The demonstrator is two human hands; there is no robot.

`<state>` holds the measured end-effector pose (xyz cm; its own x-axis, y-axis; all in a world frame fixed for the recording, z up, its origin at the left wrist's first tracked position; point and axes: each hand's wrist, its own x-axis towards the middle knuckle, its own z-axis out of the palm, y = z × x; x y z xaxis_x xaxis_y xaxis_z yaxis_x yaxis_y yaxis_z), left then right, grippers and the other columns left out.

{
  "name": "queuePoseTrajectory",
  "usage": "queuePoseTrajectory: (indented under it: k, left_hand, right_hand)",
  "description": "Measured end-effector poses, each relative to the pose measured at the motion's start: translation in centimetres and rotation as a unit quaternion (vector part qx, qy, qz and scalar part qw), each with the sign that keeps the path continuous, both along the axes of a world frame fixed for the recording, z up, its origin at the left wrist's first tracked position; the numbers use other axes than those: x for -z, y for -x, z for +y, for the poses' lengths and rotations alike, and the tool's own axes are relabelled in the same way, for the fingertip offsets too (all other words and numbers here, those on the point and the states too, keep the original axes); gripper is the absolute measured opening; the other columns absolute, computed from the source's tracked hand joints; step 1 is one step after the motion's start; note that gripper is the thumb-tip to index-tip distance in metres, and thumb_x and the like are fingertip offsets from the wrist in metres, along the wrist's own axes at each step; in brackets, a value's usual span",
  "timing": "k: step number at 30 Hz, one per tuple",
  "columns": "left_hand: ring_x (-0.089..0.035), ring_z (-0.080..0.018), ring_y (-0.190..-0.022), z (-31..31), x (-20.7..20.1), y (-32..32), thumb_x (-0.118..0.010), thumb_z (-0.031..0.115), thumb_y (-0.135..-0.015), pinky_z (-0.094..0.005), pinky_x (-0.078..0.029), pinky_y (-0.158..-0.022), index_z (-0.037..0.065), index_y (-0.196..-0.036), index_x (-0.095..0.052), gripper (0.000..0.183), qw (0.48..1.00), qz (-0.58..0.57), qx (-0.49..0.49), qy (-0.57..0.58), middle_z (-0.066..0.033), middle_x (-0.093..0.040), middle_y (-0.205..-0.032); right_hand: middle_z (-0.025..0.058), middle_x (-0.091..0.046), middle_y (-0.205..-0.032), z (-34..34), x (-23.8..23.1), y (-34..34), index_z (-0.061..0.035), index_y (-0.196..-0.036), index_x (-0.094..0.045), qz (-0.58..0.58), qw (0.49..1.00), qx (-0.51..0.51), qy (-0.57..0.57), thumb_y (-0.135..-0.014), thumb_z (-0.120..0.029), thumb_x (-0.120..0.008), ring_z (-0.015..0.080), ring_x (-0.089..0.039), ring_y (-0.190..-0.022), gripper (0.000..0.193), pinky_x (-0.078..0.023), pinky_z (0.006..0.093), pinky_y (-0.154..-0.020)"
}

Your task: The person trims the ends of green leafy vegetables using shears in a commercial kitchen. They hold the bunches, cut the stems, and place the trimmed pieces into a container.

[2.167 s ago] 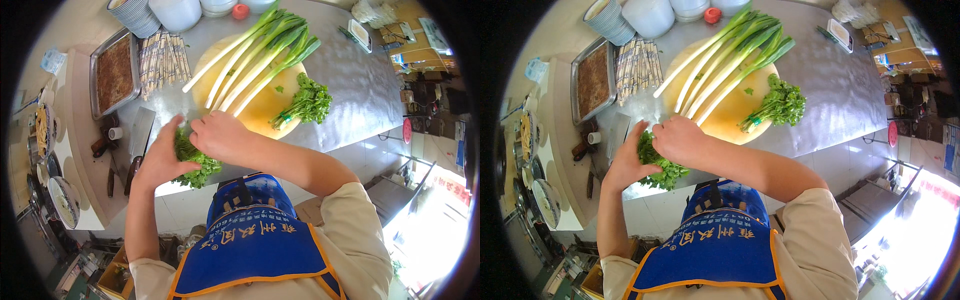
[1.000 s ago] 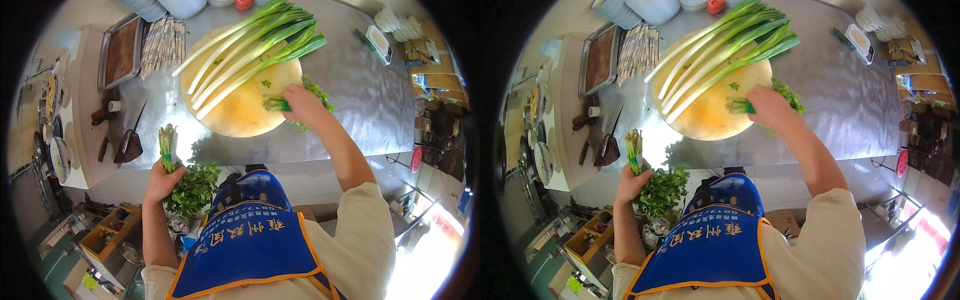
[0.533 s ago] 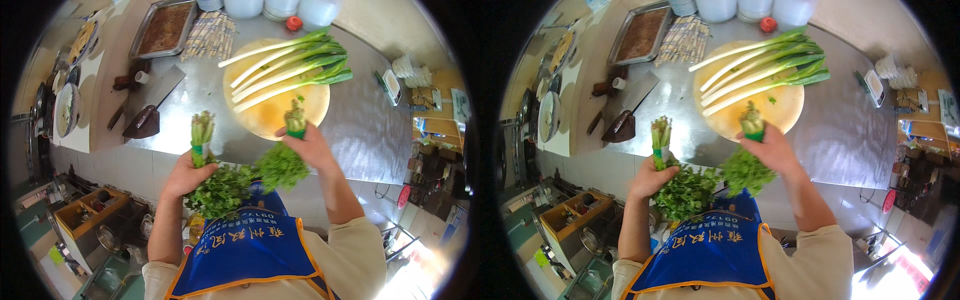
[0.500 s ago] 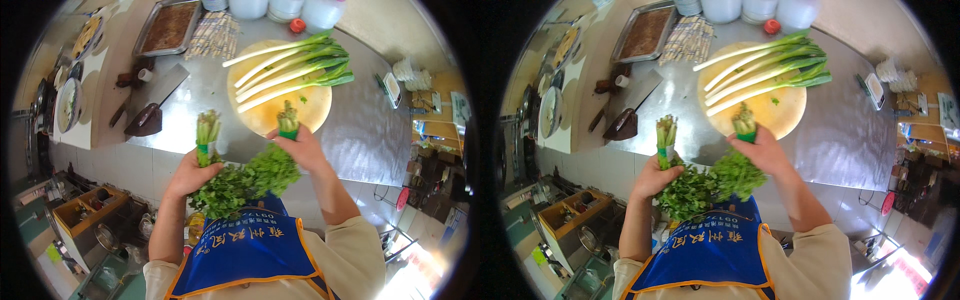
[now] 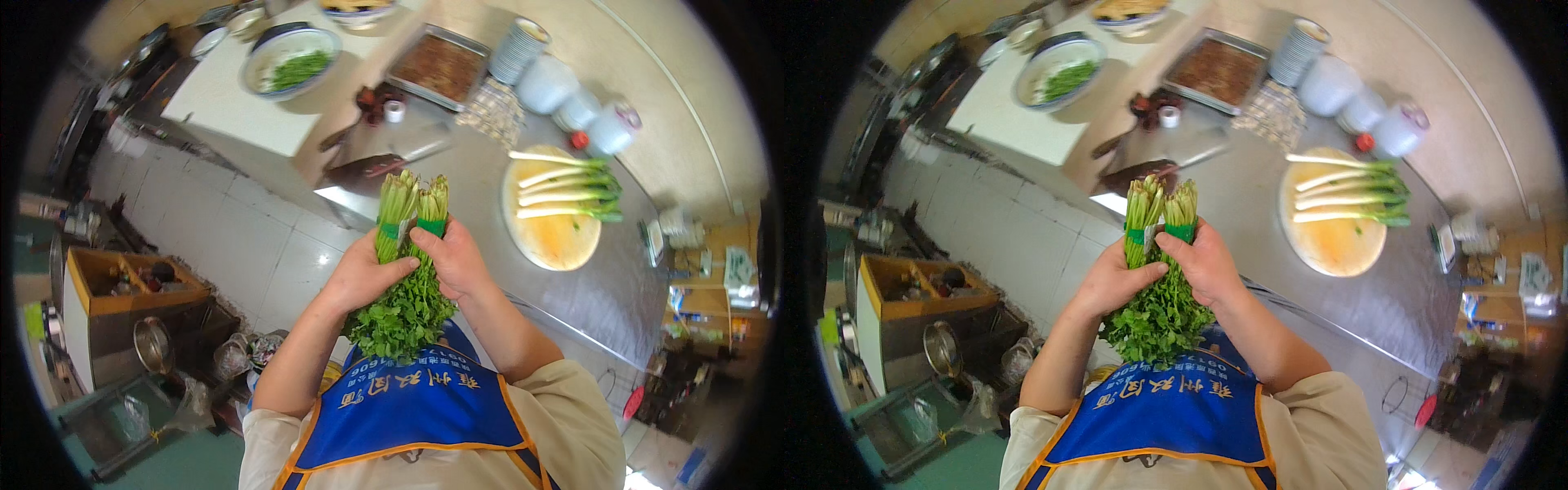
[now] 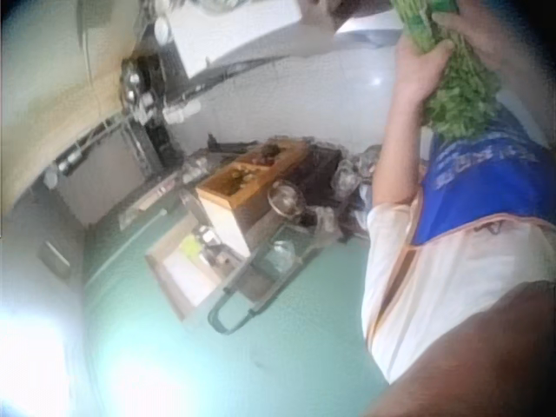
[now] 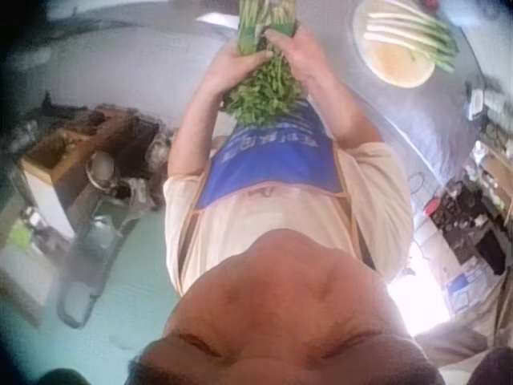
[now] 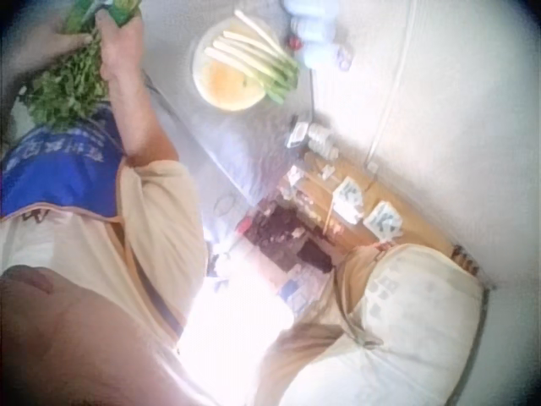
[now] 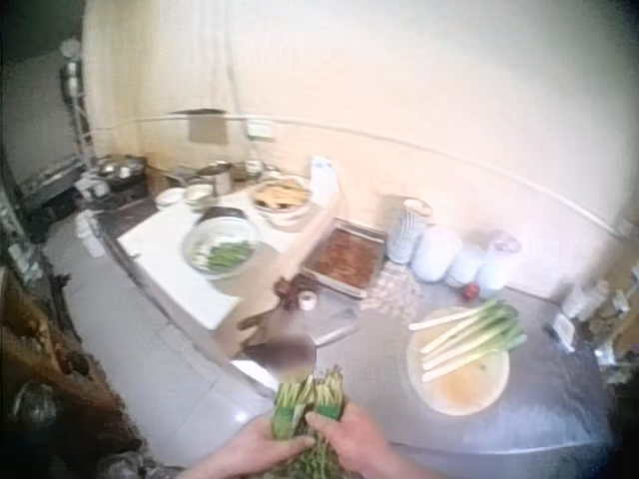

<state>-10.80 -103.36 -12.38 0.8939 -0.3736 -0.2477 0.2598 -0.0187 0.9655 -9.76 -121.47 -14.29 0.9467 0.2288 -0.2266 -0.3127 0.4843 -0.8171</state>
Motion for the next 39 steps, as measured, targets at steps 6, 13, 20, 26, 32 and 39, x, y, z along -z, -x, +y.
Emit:
queuePoseTrajectory:
  k: [6,13,20,26,32,39]
  left_hand:
    - [-0.064,-0.0165,-0.111,12.8,0.4,2.7,-0.077,0.012,-0.089,-0.0339,-0.052,-0.095,0.001,-0.135,-0.058,0.051,0.977,-0.116,-0.125,-0.129,-0.0105,-0.069,-0.124]
    - [-0.064,-0.015,-0.107,28.0,0.5,3.4,-0.075,0.01,-0.091,-0.0351,-0.054,-0.09,-0.002,-0.125,-0.064,0.038,0.984,0.032,-0.151,-0.086,-0.0061,-0.071,-0.114]
    - [-0.06,-0.0146,-0.109,44.5,1.8,-1.9,-0.076,0.02,-0.096,-0.0367,-0.052,-0.095,0.003,-0.126,-0.063,0.037,0.974,0.008,-0.18,-0.136,-0.0044,-0.069,-0.117]
    - [-0.06,-0.0266,-0.124,58.4,-0.9,-7.7,-0.08,0.023,-0.088,-0.0406,-0.048,-0.104,-0.002,-0.142,-0.049,0.067,0.931,0.0,-0.319,-0.176,-0.02,-0.062,-0.133]
    - [-0.052,-0.0366,-0.133,71.6,-3.3,-12.8,-0.085,0.034,-0.083,-0.0431,-0.041,-0.114,-0.008,-0.144,-0.039,0.087,0.844,0.012,-0.442,-0.302,-0.0261,-0.053,-0.139]
    - [-0.022,-0.0486,-0.154,89.5,-2.7,-20.4,-0.074,0.027,-0.093,-0.0502,-0.024,-0.125,-0.011,-0.157,-0.022,0.09,0.792,-0.175,-0.4,-0.426,-0.0368,-0.019,-0.163]
  right_hand:
    - [0.0076,-0.069,-0.124,15.8,-1.6,-0.3,-0.0002,-0.133,-0.057,-0.05,0.996,-0.079,-0.016,-0.094,-0.008,-0.075,0.017,-0.065,-0.111,0.043,-0.053,0.0352,-0.097]
    - [0.0099,-0.07,-0.121,31.2,-1.7,-3.3,0.0014,-0.134,-0.057,-0.049,0.96,-0.255,0.106,-0.08,-0.009,-0.084,0.0182,-0.066,-0.11,0.061,-0.053,0.0364,-0.098]
    - [0.0113,-0.071,-0.122,48.6,0.7,-11.5,0.0011,-0.131,-0.062,-0.042,0.924,-0.378,0.044,-0.075,-0.005,-0.088,0.0203,-0.066,-0.112,0.062,-0.053,0.0368,-0.1]
    - [0.0105,-0.071,-0.122,65.3,0.5,-19.8,0.0006,-0.13,-0.063,-0.069,0.899,-0.431,0.01,-0.079,0.0,-0.082,0.0194,-0.066,-0.112,0.054,-0.054,0.0375,-0.099]
    - [0.0111,-0.073,-0.116,81.6,-1.2,-26.5,0.0002,-0.126,-0.064,-0.02,0.871,-0.479,-0.105,-0.085,0.002,-0.076,0.0212,-0.071,-0.103,0.043,-0.057,0.0383,-0.093]
    - [0.0093,-0.073,-0.114,101.0,0.0,-34.6,-0.0024,-0.122,-0.066,0.043,0.907,-0.415,-0.05,-0.091,-0.003,-0.071,0.0202,-0.07,-0.105,0.032,-0.055,0.036,-0.092]
